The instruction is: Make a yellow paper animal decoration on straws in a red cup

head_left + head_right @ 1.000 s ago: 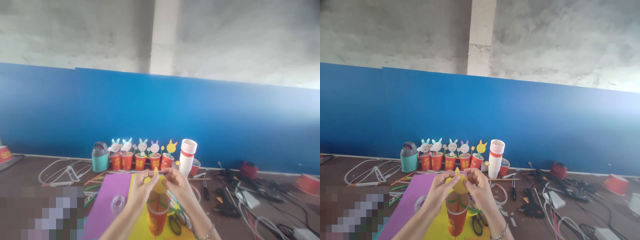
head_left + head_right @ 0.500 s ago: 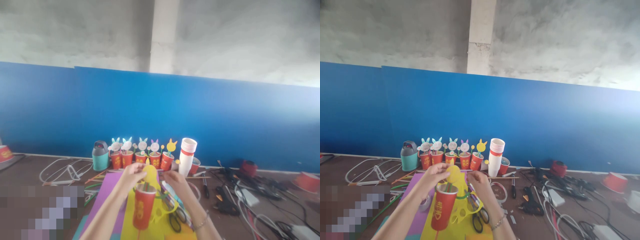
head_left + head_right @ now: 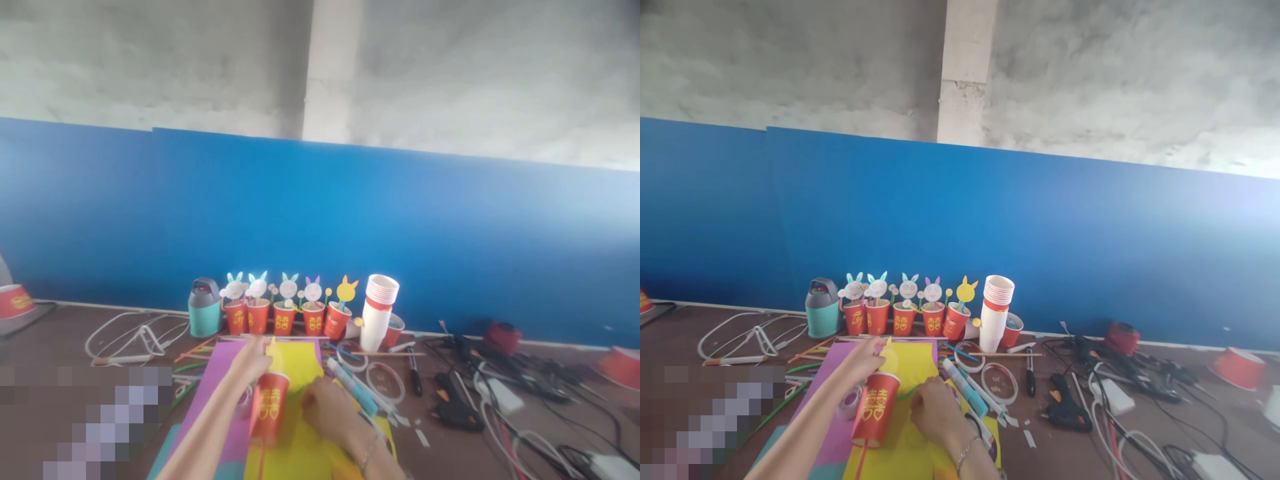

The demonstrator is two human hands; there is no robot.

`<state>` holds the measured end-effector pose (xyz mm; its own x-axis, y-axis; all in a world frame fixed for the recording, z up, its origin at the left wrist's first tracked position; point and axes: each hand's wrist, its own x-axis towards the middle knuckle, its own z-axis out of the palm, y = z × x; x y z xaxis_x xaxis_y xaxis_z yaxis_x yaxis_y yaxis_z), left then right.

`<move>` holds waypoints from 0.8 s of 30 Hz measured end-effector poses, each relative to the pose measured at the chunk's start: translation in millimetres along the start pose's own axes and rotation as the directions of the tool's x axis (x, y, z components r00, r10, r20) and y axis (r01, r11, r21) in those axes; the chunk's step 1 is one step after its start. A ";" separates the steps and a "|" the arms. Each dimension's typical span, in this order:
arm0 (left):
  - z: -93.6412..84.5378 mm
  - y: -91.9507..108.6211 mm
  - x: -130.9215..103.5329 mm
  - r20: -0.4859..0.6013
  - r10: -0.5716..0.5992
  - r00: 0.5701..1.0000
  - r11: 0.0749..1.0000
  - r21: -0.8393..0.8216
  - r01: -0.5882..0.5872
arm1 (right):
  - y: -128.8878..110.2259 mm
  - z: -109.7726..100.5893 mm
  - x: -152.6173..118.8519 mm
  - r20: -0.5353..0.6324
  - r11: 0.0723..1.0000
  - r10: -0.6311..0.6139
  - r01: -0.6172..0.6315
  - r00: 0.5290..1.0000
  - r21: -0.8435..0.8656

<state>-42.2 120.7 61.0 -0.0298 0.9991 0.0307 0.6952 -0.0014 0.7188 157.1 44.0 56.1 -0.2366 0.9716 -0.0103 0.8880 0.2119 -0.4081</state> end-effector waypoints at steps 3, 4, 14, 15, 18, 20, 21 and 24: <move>1.6 -0.5 -1.1 -0.003 -0.014 1.000 0.994 0.109 0.015 | 2.2 -0.8 -1.2 0.012 0.999 -0.026 0.025 1.000 0.040; 1.7 0.6 -2.0 -0.011 -0.015 1.000 0.990 0.137 0.017 | 3.7 -0.8 -1.1 0.011 0.998 -0.027 0.027 1.000 0.062; 1.3 38.4 -18.5 -0.195 0.278 0.941 0.954 0.174 -0.246 | 25.2 0.1 26.2 -0.174 0.860 0.091 0.010 0.981 0.510; 2.1 44.2 -22.1 -0.184 0.315 0.931 0.944 0.157 -0.289 | 25.6 -2.6 27.7 -0.194 0.845 0.096 0.023 0.976 0.535; 5.8 59.7 -34.7 -0.145 0.376 0.915 0.926 0.105 -0.363 | 22.2 -12.6 24.8 -0.303 0.779 0.102 0.114 0.947 0.617; 8.7 67.6 -42.6 -0.091 0.374 0.923 0.927 0.010 -0.375 | 16.9 -18.8 18.5 -0.418 0.767 0.084 0.209 0.904 0.607; 10.3 70.6 -45.7 -0.060 0.356 0.933 0.932 -0.048 -0.359 | 14.0 -21.5 15.0 -0.477 0.785 0.057 0.256 0.877 0.565; 14.5 75.9 -50.2 -0.013 0.300 0.954 0.936 -0.191 -0.297 | 8.1 -29.0 7.7 -0.592 0.852 -0.083 0.365 0.802 0.376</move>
<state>22.5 71.1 104.0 0.1709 0.9520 0.2538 0.5218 -0.3059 0.7963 173.9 56.3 79.1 -0.0298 0.8240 0.5658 0.5220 0.4956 -0.6942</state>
